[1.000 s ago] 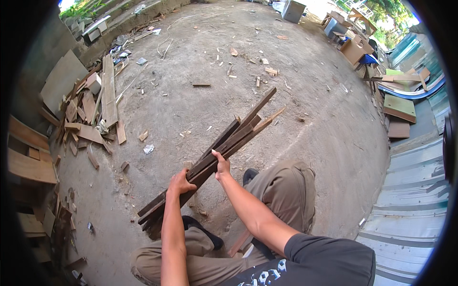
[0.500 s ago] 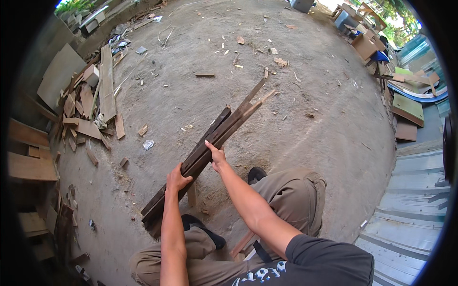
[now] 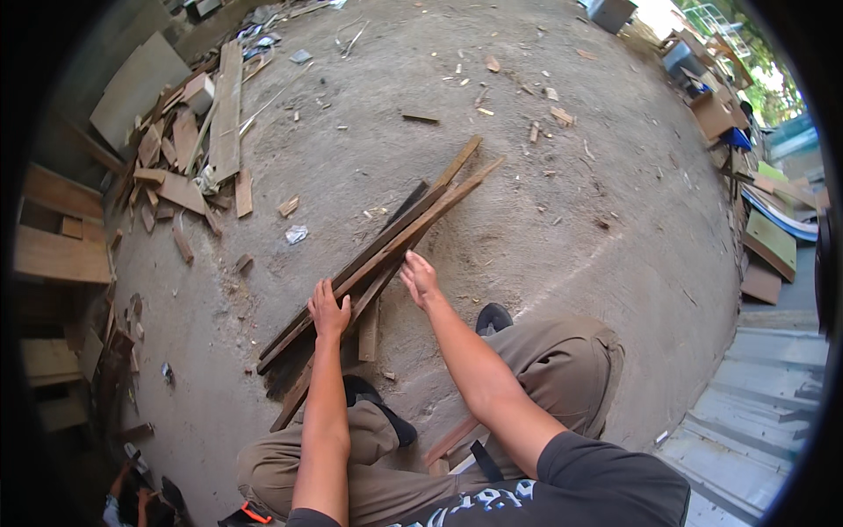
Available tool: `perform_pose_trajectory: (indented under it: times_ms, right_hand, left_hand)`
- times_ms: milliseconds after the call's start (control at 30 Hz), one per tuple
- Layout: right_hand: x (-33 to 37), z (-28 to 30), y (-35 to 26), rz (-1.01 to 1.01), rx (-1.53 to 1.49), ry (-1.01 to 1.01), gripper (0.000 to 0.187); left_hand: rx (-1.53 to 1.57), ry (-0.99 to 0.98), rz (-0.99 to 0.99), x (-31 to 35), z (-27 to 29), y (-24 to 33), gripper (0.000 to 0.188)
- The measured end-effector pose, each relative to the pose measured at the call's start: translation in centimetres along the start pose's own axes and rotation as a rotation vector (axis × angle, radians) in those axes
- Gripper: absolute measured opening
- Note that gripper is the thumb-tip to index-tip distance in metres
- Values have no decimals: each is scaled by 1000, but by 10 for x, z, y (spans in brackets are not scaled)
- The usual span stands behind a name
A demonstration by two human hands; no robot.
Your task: The person sits on the ground and repeatedly hammers a long, thin wooden strip to straighten it. They pick up the strip, strike it with a hammer, inspect it, and repeat the process. A hand saw and other tools are visible nearby.
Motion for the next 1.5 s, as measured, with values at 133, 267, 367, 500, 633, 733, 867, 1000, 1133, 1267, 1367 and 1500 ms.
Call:
perform_pose_trajectory:
  times_ms: [133, 267, 367, 500, 633, 733, 867, 1000, 1133, 1267, 1367, 1500]
  right_hand:
    - [-13, 27, -9, 207, 509, 194, 59]
    - [-9, 34, 0, 224, 808, 298, 82]
    - [-6, 30, 20, 50, 846, 295, 86]
    - [6, 2, 53, -149, 754, 215, 80]
    - [-14, 0, 41, -15, 711, 248, 71]
    - [5, -17, 61, 62, 456, 135, 67]
    - [6, -60, 73, 56, 84, -68, 64]
    - [-17, -98, 54, 118, 268, -158, 51]
    - [-17, -74, 14, 543, 828, 5, 36]
    - [1, -15, 2, 811, 1004, 279, 41]
    - [-22, 6, 34, 474, 1033, 134, 48]
    - [-30, -7, 66, 309, 1173, -56, 65]
  left_hand:
    - [-2, -62, 57, 12, -11, -15, 64]
    - [-34, -124, 92, 17, -24, -22, 60]
    - [-19, -147, 103, 9, -23, -20, 51]
    - [-34, -123, 21, 0, -17, -27, 45]
    - [-36, 171, -5, -37, 31, -33, 42]
    - [-75, 337, 143, -45, 60, -67, 42]
    - [34, 333, 263, -46, 58, -89, 46]
    - [179, 92, 218, -22, 27, -62, 55]
    - [60, 27, 180, 22, -7, -62, 63]
    - [83, -8, 192, 24, -27, -76, 64]
    - [127, -124, 211, 10, -31, -91, 65]
    - [156, -103, 181, -23, 3, -106, 69]
Point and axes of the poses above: each hand's wrist, its own x-axis away from the middle knuckle, its own z-axis out of the back of the hand, y = z × x, the point moved 9 cm from there along -x, towards the middle knuckle, and after that the axes turned 15 degrees about -x, right-handed, at the moved point
